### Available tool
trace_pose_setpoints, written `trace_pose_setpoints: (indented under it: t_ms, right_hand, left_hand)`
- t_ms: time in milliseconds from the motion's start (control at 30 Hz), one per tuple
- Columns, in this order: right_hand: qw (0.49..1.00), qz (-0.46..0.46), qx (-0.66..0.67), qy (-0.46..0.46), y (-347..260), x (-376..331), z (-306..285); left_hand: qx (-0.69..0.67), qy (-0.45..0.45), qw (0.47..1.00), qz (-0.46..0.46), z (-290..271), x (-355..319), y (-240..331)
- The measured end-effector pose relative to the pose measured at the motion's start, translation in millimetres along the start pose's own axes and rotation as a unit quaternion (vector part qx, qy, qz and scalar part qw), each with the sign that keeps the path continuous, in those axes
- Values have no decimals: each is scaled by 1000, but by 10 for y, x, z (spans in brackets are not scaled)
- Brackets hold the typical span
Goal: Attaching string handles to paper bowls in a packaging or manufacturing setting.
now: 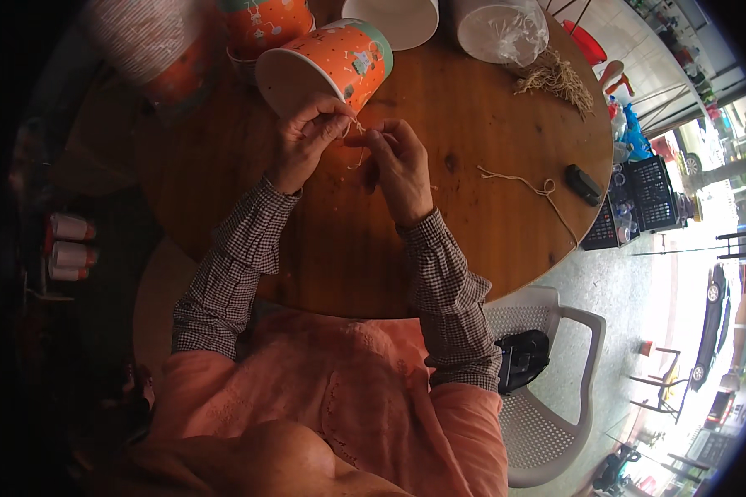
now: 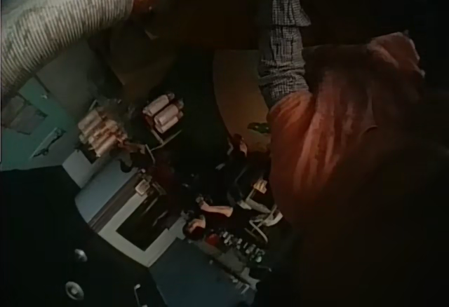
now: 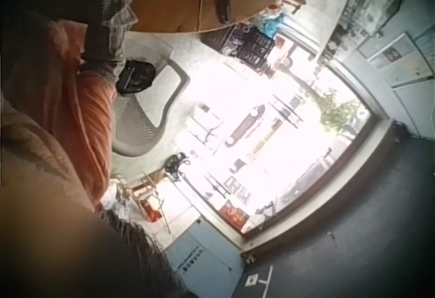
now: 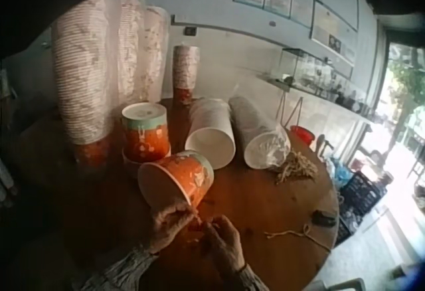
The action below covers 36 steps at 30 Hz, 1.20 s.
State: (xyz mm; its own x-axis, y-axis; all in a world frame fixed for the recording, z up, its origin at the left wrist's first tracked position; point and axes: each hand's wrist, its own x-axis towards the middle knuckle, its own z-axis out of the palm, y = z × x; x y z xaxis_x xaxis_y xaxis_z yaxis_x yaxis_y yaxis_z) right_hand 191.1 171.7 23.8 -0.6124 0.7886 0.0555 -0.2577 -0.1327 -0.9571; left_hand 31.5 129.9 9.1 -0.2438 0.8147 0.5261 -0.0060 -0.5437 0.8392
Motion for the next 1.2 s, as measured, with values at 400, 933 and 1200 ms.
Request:
trace_pose_setpoints:
  t_ms: [400,933,1200]
  right_hand:
    - [997,8,-71,29,84,11,56]
    - [964,-151,-191,104,71,-53,20]
    - [934,-196,-291,74,146,-100,168]
  left_hand:
    - [24,100,994,48,60,-6,-45]
    - [428,95,860,262,147,-120,198]
    - [-172,124,948,-237,228,-353,76]
